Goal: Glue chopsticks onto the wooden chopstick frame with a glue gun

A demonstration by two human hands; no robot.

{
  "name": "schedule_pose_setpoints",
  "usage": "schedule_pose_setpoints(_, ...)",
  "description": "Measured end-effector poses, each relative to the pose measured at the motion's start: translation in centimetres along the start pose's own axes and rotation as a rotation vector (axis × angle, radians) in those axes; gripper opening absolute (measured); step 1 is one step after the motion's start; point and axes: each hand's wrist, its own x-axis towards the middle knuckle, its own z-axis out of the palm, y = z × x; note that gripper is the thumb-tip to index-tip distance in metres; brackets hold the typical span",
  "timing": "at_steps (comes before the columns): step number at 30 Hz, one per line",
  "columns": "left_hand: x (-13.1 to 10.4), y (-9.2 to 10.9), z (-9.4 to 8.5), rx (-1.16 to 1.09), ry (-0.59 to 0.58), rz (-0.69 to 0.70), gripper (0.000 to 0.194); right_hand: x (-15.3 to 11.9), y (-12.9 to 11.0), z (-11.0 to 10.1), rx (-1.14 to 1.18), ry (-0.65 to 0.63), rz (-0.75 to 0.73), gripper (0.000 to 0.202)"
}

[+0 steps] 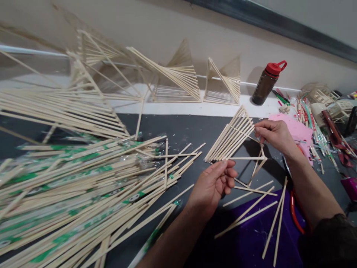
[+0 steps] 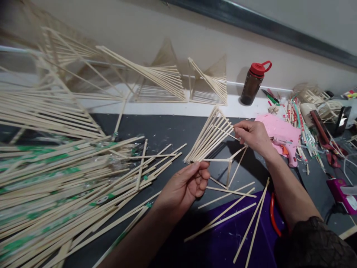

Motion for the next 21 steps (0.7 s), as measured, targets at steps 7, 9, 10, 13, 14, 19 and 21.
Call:
schedule_pose_setpoints(7, -0.01, -0.16, 0.03, -0.016, -0.014, 0.009, 0.024, -0.08, 0.24, 0.06, -0.022, 0.007, -0.035, 0.018)
schedule_pose_setpoints(9, 0.03, -0.27, -0.02, -0.017, -0.031, 0.014, 0.025, -0.1, 0.26, 0.07, -0.028, 0.018, -0.032, 0.018)
schedule_pose_setpoints(10, 0.05, -0.32, -0.05, -0.02, -0.038, 0.017, 0.026, -0.1, 0.27, 0.06, -0.029, 0.022, -0.029, 0.019)
schedule_pose_setpoints(13, 0.08, -0.5, -0.16, -0.031, -0.05, 0.023, 0.03, -0.09, 0.28, 0.01, -0.03, 0.02, -0.029, 0.021)
schedule_pose_setpoints(14, 0.08, -0.56, -0.18, -0.036, -0.053, 0.024, 0.031, -0.09, 0.26, 0.0, -0.032, 0.017, -0.03, 0.021)
schedule_pose_setpoints(19, 0.11, -0.78, -0.14, -0.059, -0.085, 0.025, 0.035, -0.11, 0.02, -0.01, -0.054, 0.026, -0.023, 0.02)
schedule_pose_setpoints(21, 0.13, -0.83, -0.13, -0.062, -0.091, 0.021, 0.036, -0.12, -0.02, 0.0, -0.052, 0.029, -0.025, 0.019)
